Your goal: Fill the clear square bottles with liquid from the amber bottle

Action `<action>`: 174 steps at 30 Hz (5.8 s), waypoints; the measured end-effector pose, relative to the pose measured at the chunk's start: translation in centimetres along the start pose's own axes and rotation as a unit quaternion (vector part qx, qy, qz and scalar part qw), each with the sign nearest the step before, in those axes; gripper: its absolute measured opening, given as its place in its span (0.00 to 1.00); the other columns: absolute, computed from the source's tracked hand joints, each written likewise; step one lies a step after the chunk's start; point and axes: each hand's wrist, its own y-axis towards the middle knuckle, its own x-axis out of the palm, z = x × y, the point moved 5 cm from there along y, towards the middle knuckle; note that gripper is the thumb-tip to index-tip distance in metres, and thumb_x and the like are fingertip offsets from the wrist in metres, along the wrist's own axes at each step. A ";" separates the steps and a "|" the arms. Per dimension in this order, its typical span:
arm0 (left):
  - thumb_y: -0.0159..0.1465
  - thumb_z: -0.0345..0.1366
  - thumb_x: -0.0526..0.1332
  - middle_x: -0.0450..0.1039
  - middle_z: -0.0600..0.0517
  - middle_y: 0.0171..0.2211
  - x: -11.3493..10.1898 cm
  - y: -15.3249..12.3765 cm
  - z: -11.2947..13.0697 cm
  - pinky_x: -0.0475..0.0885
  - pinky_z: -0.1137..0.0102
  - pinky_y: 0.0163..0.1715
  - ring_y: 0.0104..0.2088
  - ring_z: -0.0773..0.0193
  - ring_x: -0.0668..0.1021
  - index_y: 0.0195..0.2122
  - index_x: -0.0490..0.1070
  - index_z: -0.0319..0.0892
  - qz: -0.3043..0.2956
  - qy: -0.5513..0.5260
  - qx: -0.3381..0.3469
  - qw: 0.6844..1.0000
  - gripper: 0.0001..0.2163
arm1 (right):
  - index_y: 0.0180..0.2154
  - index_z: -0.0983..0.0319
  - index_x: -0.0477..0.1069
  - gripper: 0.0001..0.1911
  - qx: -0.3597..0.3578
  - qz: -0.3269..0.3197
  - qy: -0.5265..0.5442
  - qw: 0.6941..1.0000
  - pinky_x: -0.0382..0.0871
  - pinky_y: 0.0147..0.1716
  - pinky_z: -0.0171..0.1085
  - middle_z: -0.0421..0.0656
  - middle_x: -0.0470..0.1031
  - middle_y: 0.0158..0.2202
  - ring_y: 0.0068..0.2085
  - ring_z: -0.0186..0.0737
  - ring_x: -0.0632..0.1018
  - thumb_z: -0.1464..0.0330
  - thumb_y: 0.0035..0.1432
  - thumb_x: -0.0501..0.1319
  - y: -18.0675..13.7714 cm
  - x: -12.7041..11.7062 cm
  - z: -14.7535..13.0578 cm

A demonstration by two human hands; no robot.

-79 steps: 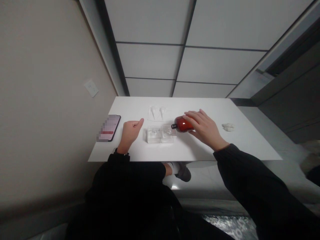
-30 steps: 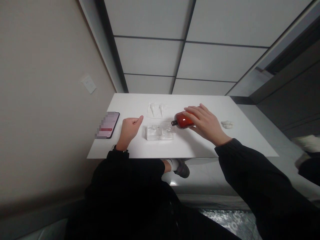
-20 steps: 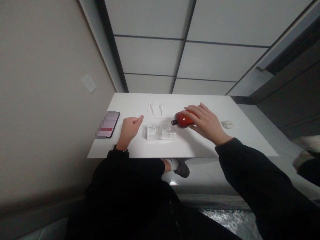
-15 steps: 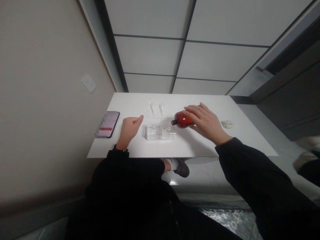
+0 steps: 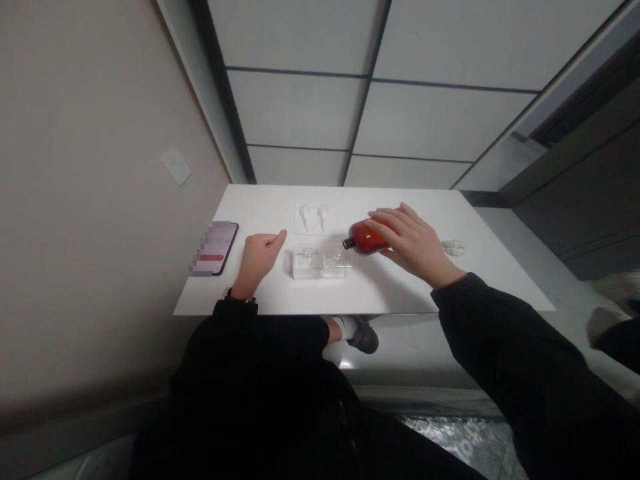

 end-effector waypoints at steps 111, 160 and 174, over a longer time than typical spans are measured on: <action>0.67 0.51 0.56 0.42 0.57 0.20 0.0 -0.2 0.4 0.45 0.65 0.28 0.24 0.68 0.51 0.21 0.42 0.47 -0.002 0.000 0.003 1.000 0.26 | 0.69 0.57 0.63 0.34 -0.036 0.005 -0.015 0.999 0.65 0.69 0.68 0.54 0.74 0.67 0.66 0.60 0.75 0.79 0.64 0.62 1.0 -1.3 -0.1; 0.68 0.49 0.56 0.41 0.58 0.21 0.1 -0.3 0.7 0.44 0.65 0.28 0.24 0.67 0.51 0.19 0.42 0.47 -0.008 0.007 0.011 1.000 0.26 | 0.66 0.56 0.66 0.29 -0.067 0.012 -0.017 0.998 0.65 0.68 0.69 0.52 0.76 0.65 0.64 0.57 0.77 0.77 0.67 0.61 1.8 -2.2 -0.4; 0.68 0.49 0.56 0.41 0.58 0.21 0.0 -0.4 0.8 0.45 0.65 0.28 0.25 0.67 0.51 0.20 0.42 0.47 -0.010 0.015 0.008 1.000 0.26 | 0.64 0.56 0.68 0.27 -0.059 0.005 0.005 0.998 0.63 0.69 0.70 0.51 0.77 0.65 0.64 0.57 0.77 0.78 0.66 0.61 2.0 -2.3 -0.3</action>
